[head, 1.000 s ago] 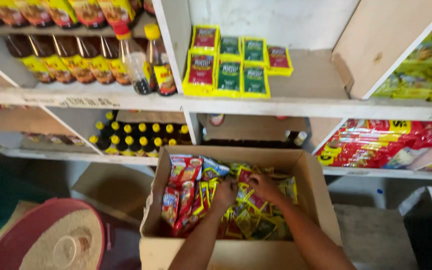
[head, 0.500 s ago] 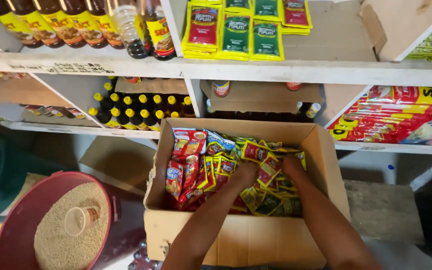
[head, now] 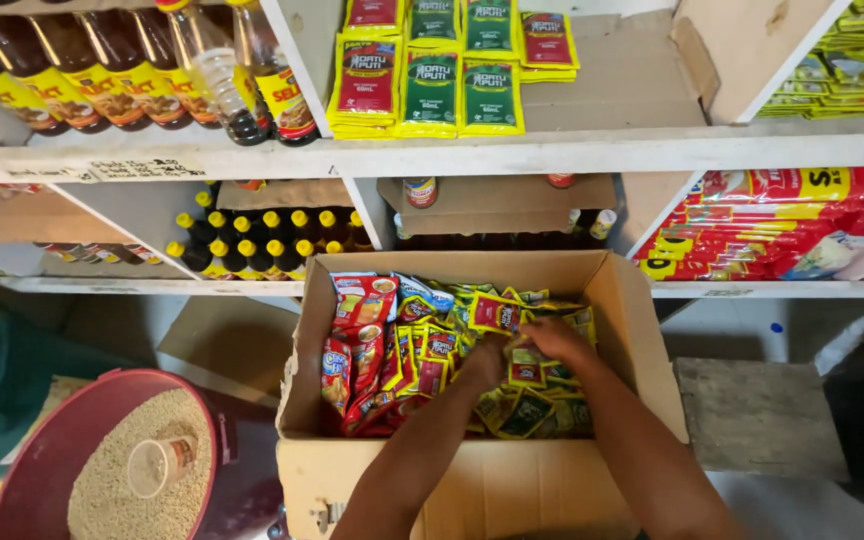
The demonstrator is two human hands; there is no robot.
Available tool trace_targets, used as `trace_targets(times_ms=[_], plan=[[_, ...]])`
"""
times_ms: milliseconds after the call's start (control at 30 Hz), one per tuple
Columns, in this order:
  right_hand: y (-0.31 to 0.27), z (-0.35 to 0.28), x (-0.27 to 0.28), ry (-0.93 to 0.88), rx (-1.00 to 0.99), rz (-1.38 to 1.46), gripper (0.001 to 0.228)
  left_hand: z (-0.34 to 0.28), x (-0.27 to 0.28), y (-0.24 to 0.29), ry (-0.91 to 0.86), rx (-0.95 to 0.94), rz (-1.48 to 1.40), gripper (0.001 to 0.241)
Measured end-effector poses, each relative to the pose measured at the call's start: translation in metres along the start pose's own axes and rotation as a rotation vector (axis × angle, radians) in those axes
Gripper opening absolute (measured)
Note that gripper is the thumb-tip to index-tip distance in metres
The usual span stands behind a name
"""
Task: Stock spice and condiment packets from a box onto retail display shelves.
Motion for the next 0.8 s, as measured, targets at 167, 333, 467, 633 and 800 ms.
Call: trace_targets(times_ms=[167,333,467,633,800], plan=[[-0.025,-0.003,0.003,0.128,0.23,-0.063,0.064,-0.029,0.053,0.011,-0.01,0.076,-0.431,0.033],[-0.067,-0.037,0.015,0.266,0.294,-0.005,0.059,-0.056,0.076,0.041,-0.181,0.202,-0.677,0.035],[-0.061,-0.029,0.019,0.311,0.278,-0.076,0.059,-0.075,0.095,0.08,-0.271,0.214,-0.83,0.04],[-0.092,-0.062,0.041,0.429,0.412,0.034,0.054,-0.075,0.076,0.085,-0.47,0.178,-1.189,0.038],[-0.094,-0.061,0.039,0.422,0.412,0.052,0.053,-0.083,0.08,0.095,-0.521,0.16,-1.14,0.037]])
Point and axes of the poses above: each hand's wrist, its own z-axis towards the middle knuckle, its own x-axis out of the back of the hand, y = z × x, the point moved 7 cm from there along z, towards the middle knuckle, and after that the axes turned 4 degrees about -y, right-handed, at the moved point
